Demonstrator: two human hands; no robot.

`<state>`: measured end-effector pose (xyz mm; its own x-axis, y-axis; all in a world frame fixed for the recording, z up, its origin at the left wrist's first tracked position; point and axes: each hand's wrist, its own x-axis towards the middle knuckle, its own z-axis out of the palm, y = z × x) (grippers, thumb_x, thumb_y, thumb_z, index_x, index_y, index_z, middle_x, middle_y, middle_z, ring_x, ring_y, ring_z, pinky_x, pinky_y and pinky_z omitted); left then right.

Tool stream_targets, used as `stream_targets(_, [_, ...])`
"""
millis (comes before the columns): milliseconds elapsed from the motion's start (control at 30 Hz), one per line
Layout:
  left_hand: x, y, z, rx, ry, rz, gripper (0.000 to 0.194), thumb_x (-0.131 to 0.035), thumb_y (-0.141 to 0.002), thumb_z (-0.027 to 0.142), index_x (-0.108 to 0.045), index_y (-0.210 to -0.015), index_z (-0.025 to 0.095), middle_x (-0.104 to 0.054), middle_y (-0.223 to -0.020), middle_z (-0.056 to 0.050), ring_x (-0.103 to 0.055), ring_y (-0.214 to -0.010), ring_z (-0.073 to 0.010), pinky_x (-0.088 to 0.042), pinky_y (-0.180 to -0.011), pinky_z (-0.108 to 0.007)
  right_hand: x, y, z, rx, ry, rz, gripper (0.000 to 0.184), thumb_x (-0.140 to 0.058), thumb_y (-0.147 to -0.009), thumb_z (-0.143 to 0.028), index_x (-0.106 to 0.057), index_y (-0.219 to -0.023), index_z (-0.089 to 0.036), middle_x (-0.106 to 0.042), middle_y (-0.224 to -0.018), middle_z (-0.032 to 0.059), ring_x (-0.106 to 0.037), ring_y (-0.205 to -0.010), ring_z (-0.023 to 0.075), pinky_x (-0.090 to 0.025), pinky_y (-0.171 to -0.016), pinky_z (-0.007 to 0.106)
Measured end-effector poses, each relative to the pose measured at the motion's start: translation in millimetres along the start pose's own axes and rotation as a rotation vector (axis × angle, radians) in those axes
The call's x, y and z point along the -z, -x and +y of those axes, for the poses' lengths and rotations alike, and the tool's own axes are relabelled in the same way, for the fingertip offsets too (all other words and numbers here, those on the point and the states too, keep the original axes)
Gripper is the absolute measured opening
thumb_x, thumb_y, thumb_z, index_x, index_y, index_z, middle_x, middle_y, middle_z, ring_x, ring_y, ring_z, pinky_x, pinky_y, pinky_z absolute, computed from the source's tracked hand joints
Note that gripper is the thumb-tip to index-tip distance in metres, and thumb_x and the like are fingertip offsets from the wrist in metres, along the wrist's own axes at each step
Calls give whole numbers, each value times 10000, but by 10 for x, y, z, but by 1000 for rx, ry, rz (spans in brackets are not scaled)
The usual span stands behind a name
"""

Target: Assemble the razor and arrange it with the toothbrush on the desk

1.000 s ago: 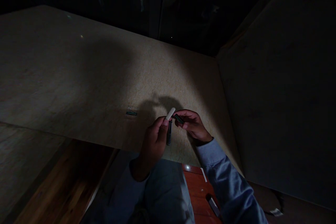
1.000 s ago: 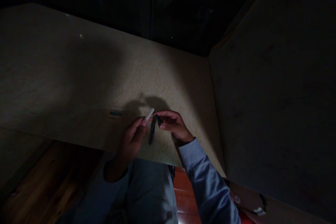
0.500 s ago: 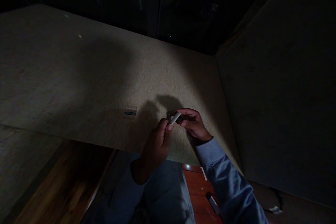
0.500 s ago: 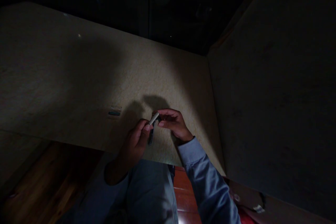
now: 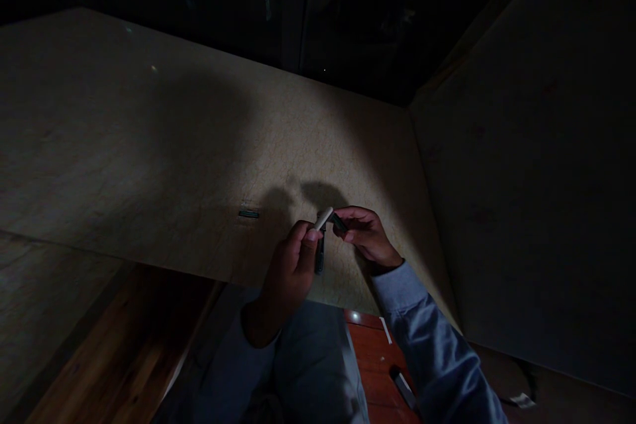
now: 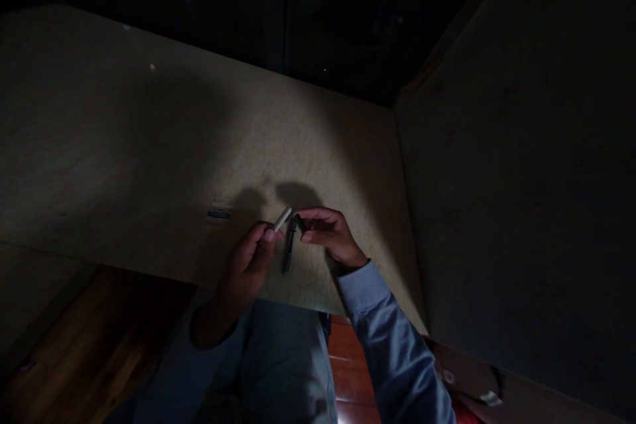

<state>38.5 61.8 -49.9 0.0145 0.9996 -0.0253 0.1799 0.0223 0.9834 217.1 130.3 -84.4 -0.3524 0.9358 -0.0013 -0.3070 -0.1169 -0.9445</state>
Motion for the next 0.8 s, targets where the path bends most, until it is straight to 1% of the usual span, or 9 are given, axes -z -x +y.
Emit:
stream_targets(133, [-9, -18, -4, -5, -149, -57, 330, -366, -999, 434, -609, -966, 214, -653, -750, -33, -639, -749, -196, -458, -713, -280, 20, -1, 23, 9, 35, -12, 427, -970, -545, -332, -813, -934, -253, -777, -799, -4, -662, -686, 144, -525, -672, 276])
stream_targets(200, [-16, -6, -6, 3, -169, -96, 347, -343, -1004, 436, -604, -994, 209, -680, -782, -51, -651, -769, -204, -466, -726, -291, 26, -2, 26, 18, 43, -18, 423, -966, -563, -332, -811, -950, -257, -785, -817, 2, -675, -714, 149, -532, -693, 279])
stream_targets(300, [-6, 25, 6, 18, -157, -118, 356, -359, -998, 465, -609, -992, 211, -703, -863, -68, -646, -796, -202, -471, -741, -297, 24, -6, 18, 44, 42, -14, 425, -969, -562, -335, -813, -952, -270, -799, -875, 12, -709, -772, 164, -555, -741, 296])
stream_targets(433, [29, 63, 42, 55, -72, -190, 385, -389, -992, 509, -618, -917, 209, -648, -766, -32, -586, -696, -168, -460, -670, -273, 16, -10, -3, 56, 44, -3, 416, -977, -533, -333, -822, -915, -279, -797, -850, 7, -709, -731, 165, -567, -680, 281])
stream_targets(533, [44, 69, 46, 74, 19, -231, 406, -396, -995, 525, -627, -910, 203, -586, -687, -3, -545, -640, -149, -444, -620, -254, 17, -10, -12, 56, 24, -19, 412, -977, -534, -313, -825, -917, -291, -798, -846, -5, -702, -715, 149, -555, -664, 258])
stream_targets(600, [52, 52, 30, 70, 50, -208, 415, -398, -994, 533, -631, -910, 199, -549, -649, 10, -531, -623, -145, -441, -609, -248, 17, -8, -11, 48, 12, -27, 413, -974, -541, -302, -825, -927, -288, -800, -860, -3, -700, -725, 147, -549, -683, 260])
stream_targets(667, [62, 20, 8, 62, 46, -147, 414, -382, -999, 524, -625, -912, 199, -535, -638, 16, -539, -630, -146, -450, -626, -248, 17, -6, -7, 29, 7, -39, 418, -969, -548, -301, -825, -939, -273, -799, -855, 5, -687, -705, 146, -541, -684, 271])
stream_targets(733, [71, -14, -10, 41, 2, -69, 395, -371, -1001, 499, -617, -916, 202, -554, -663, 11, -568, -668, -153, -465, -672, -254, 17, -4, 0, 3, 12, -53, 427, -967, -551, -301, -824, -952, -263, -795, -838, 7, -667, -673, 139, -530, -672, 273])
stream_targets(800, [71, -36, -17, 10, -66, -34, 366, -371, -998, 466, -615, -922, 204, -601, -715, -7, -608, -729, -167, -475, -726, -264, 18, -3, 5, -11, 18, -50, 438, -971, -540, -306, -824, -951, -262, -791, -828, 3, -653, -657, 132, -521, -656, 267])
